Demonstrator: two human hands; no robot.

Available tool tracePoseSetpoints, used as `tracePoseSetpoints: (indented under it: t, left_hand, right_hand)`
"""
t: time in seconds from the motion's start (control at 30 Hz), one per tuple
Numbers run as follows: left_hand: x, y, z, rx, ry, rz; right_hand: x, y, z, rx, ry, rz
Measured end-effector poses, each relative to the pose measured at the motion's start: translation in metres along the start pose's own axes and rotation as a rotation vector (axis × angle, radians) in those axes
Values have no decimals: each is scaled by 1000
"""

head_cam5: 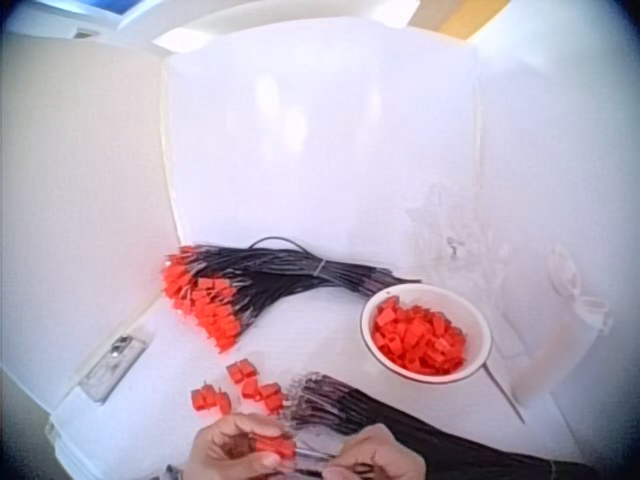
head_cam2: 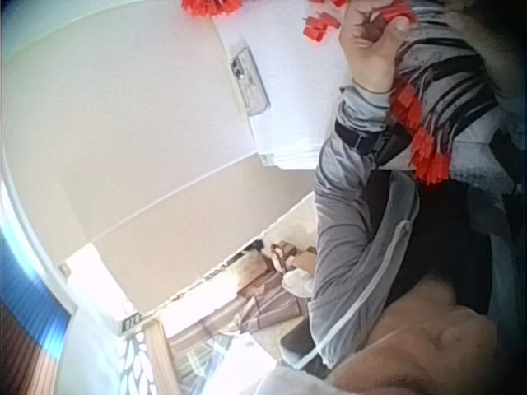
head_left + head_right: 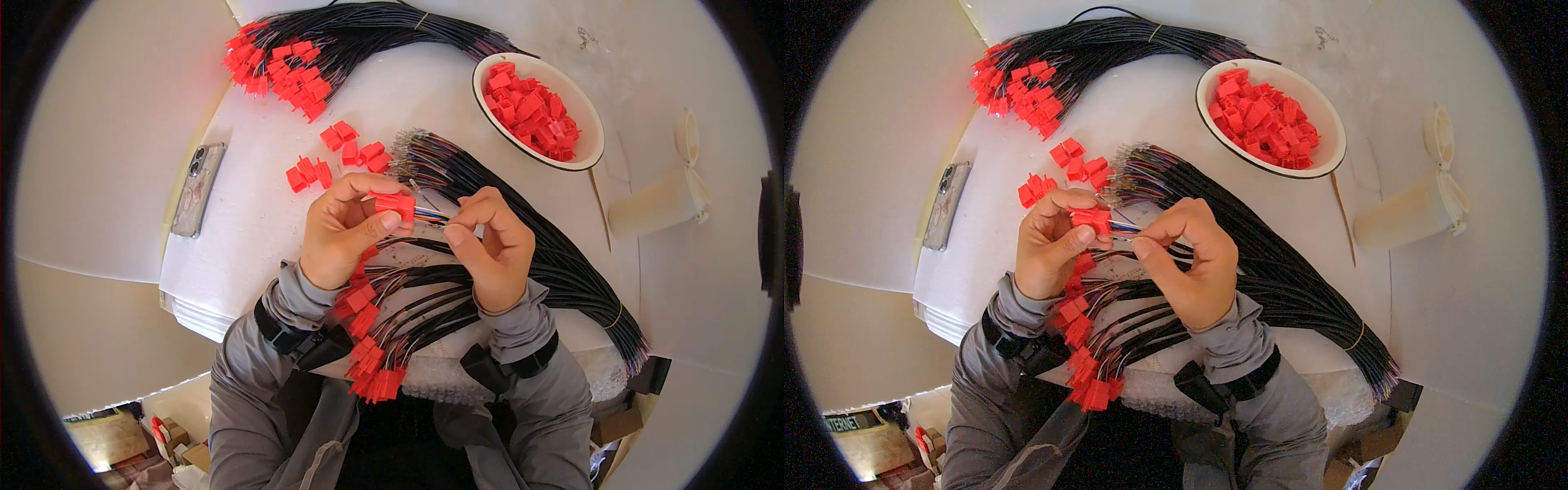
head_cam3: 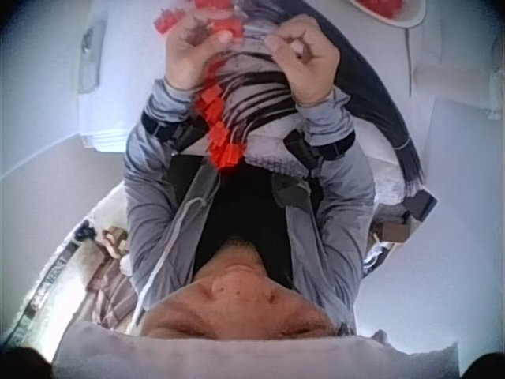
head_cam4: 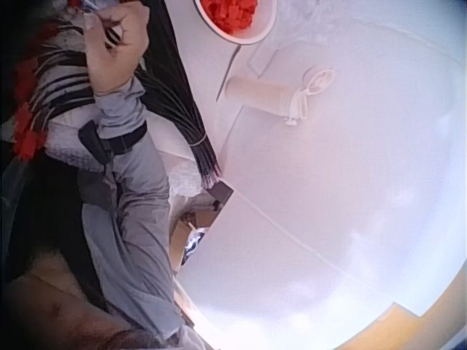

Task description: The recorder is assembling electrical wire harnesses by inserting multiple small colored wires into a red plastic connector housing.

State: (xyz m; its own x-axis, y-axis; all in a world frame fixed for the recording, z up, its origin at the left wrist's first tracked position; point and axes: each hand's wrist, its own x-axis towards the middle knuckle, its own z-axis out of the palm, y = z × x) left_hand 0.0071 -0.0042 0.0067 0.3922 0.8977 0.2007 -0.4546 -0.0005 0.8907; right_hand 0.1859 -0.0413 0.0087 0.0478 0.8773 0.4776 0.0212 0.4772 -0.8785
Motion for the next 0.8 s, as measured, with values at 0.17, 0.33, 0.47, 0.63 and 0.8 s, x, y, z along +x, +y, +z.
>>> tracePoseSetpoints:
  t: [0.17, 0.33, 0.47, 0.63, 0.8]
  left_hand:
    - [-2, 0, -4, 35, -14, -2]
    - [-2, 0, -2, 54, -26, 24]
    - [-2, -1, -3, 90, -47, 37]
    - [-2, 1, -2, 74, -66, 27]
    - [-3, 3, 1, 116, -74, 41]
  right_hand:
    - [2, -3, 3, -288, 68, -162]
    - [2, -9, 2, -441, 64, -177]
    - [2, -9, 2, -449, 69, -177]
    - [1, -7, 2, -443, 67, -179]
    - [1, -8, 2, -457, 55, -214]
